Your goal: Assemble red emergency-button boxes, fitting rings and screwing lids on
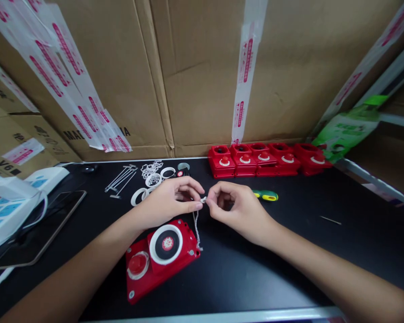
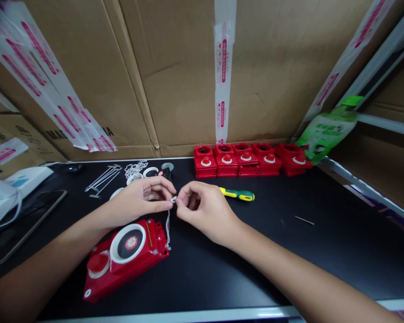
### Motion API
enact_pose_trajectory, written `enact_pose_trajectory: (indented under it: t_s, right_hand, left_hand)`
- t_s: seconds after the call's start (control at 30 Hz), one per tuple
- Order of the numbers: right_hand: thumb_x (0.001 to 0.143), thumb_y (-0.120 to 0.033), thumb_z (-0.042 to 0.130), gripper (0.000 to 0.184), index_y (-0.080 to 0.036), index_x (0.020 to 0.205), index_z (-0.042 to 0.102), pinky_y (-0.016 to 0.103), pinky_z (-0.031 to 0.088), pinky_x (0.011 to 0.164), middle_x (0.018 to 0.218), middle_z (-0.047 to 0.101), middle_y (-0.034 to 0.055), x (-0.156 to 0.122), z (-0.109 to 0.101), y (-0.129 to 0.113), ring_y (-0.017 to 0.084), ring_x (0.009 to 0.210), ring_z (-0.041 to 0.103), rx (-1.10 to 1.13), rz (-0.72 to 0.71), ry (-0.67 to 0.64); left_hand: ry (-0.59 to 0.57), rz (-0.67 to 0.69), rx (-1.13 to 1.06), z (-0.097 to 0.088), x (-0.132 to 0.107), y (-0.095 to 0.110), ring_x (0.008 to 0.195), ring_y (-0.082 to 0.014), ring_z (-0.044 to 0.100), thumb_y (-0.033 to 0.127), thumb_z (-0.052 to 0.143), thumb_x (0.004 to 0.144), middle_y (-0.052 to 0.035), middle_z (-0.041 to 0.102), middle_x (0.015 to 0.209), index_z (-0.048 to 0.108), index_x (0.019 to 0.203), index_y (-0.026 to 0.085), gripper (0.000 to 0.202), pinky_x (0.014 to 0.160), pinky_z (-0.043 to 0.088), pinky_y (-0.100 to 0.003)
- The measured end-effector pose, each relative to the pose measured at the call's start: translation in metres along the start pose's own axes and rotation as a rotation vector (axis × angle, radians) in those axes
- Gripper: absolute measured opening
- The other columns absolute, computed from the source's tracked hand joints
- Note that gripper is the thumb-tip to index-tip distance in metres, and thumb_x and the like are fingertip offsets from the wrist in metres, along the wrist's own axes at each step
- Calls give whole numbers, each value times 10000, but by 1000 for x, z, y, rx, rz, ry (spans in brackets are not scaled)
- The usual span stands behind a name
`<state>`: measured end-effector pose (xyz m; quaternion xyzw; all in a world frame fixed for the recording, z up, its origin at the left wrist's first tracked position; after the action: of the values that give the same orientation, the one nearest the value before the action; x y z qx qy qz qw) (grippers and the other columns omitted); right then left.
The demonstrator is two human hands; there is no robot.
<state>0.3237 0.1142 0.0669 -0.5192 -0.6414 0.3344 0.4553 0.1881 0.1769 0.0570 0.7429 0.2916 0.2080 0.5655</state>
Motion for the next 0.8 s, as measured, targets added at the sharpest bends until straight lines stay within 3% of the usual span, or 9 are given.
enact_pose_trajectory:
  t_s: [0.43,0.8]
  right_hand:
    - [817,-201,697,51,-205,788,656,264,453,590,711,638,-24,1,-5,-8,122,619,559,-76,-69,19]
    - [823,-186,702,50,-212,800,665,268,465,603,720,651,-22,1,-7,-10,128,629,570,-101,-93,17]
  left_hand:
    - [-18,39,96,-1,-3,10,839,-159,712,240,791,878,-16,757,901,748,937,175,98,838,577,-297]
    - [-2,48,139,-2,-2,13,840,-175,723,252,766,876,-21,764,892,755,970,184,116,815,581,-293]
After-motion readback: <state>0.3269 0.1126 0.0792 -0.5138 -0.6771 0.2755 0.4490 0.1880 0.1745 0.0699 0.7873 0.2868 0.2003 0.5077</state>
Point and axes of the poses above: each hand's wrist, its own x-axis towards the middle knuckle, its own z-axis out of the palm, y = z × x, the point moved 9 cm from there along x, towards the middle knuckle
